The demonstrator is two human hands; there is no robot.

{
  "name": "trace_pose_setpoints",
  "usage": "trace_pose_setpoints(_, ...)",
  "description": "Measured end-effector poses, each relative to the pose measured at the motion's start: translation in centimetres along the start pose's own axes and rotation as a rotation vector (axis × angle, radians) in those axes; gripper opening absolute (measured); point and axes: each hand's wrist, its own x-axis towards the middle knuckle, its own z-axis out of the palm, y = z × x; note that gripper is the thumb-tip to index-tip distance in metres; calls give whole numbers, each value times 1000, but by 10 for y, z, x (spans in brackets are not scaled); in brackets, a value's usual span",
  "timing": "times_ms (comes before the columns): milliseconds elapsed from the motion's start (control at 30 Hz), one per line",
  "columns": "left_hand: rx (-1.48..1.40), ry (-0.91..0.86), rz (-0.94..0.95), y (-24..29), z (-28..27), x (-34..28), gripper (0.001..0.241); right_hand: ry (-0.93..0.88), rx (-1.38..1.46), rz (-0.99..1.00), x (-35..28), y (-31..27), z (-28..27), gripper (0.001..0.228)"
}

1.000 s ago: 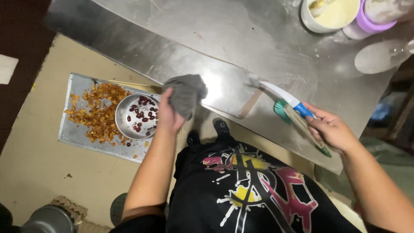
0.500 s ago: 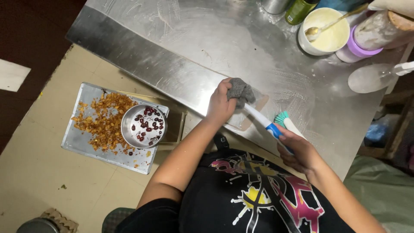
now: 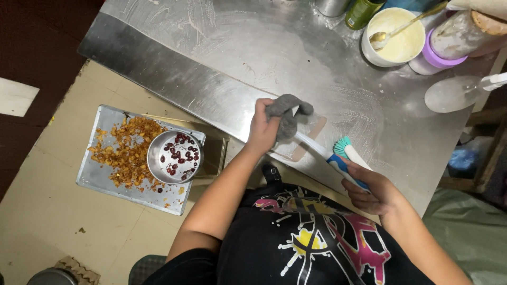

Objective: Scrubbing and cleaning a stainless steel workbench in a kitchen using soap, a brush, and a squeegee.

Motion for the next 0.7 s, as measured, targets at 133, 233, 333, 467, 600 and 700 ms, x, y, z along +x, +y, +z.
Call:
trace_pose_setpoints(133,-120,-73,-60,53,-5,10,58,280,-202,62,1,-6,21,50)
trace_pose_setpoints(233,251,-119,21,33,-8,16,40,296,-211,33,0,-4,27,48)
trace_pose_setpoints(333,489,-51,-186,61,-5,19,53,239,-209,19,-3,-4,39,50)
trace_pose_setpoints(467,497,32,-193,50,2,10,51,54,-89,-14,3,1,20,43)
trace_pose_setpoints(600,530,-83,-260,36,-1,0,47,2,28,-25,-2,-1,27,34)
trace_pose_setpoints(700,565,-93,-125,16,-7,-3,43,156,-4,-14,1,-4,11,34)
